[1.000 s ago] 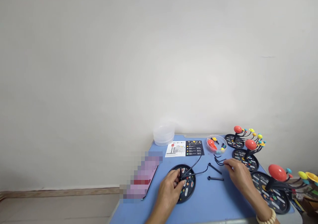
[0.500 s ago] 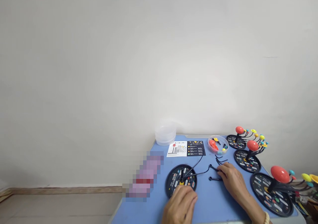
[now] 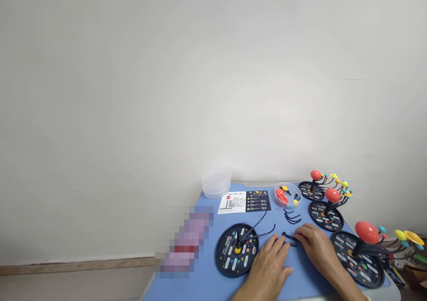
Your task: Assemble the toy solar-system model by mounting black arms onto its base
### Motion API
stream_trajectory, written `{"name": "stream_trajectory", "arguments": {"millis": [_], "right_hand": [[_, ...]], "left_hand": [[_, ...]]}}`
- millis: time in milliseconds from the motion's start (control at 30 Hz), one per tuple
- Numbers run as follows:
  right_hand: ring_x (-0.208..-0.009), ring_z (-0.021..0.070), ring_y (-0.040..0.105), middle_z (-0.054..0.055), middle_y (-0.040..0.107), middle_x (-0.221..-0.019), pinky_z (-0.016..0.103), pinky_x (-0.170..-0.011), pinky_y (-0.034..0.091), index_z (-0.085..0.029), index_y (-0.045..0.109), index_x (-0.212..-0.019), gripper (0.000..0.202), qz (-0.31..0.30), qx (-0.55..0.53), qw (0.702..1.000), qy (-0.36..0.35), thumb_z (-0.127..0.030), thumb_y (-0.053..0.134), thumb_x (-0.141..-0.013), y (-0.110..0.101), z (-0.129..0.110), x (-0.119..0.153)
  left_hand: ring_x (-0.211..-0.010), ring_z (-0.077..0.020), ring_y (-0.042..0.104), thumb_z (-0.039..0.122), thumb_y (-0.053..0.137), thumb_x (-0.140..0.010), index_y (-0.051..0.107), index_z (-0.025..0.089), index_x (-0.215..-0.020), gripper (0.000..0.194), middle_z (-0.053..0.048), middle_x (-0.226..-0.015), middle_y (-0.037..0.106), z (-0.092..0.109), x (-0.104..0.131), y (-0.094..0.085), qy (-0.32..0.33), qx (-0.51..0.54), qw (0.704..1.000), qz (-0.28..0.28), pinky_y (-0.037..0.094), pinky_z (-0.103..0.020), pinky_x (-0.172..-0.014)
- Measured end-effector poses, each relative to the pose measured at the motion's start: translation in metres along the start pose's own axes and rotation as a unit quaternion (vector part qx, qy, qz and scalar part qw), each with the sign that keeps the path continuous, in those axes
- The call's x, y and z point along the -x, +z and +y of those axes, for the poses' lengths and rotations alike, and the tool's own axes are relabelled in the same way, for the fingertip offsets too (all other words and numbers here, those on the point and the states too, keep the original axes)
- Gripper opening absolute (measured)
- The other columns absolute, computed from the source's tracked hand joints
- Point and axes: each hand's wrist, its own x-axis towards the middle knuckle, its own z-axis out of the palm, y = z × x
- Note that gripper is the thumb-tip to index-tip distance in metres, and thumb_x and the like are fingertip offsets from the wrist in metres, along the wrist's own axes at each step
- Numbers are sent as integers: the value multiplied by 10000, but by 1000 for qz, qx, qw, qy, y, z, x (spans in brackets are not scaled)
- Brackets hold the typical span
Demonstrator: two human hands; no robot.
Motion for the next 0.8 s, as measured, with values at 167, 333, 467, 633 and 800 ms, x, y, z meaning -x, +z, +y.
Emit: {"name": "stream_trajectory", "arguments": {"millis": [167,333,467,633,800], "right_hand": [[-910,214,662,65,725,-947,265,-734,454,-229,738,-927,302,7,64,998,7,-187,440,-915,-4,-1,-23],[-889,211,662,72,721,-914,250,-702,430,-213,733,-889,261,-7,117,993,-4,-129,486,-895,6,-3,-33],[-851,197,662,64,710,-888,240,-663,405,-210,721,-879,254,-13,128,992,-7,-121,485,-906,9,-1,-32],[-812,190,657,57,703,-831,246,-654,383,-190,694,-800,225,-26,125,991,-50,-101,510,-895,4,3,-29],[-746,187,632,52,696,-783,267,-639,372,-188,651,-753,233,-20,187,976,-114,-38,508,-860,10,10,-30]], "left_hand": [[-1301,-306,502,297,688,-847,583,209,-1307,480,-100,-1364,593,-1,2,-1,-6,39,999,-9,476,-443,-1057],[-1287,-304,515,298,672,-855,593,194,-1285,450,-119,-1371,583,1,3,-6,3,34,999,-14,472,-442,-1058],[-1255,-295,542,268,654,-866,627,178,-1206,354,-130,-1332,608,3,4,-9,24,12,1000,7,488,-418,-1039],[-1150,-275,611,217,598,-879,667,197,-1084,217,-109,-1216,672,3,9,-12,57,16,996,68,531,-392,-971],[-1034,-262,655,180,535,-891,693,192,-944,167,-103,-1080,709,4,13,-16,65,28,993,95,565,-382,-882]]}}
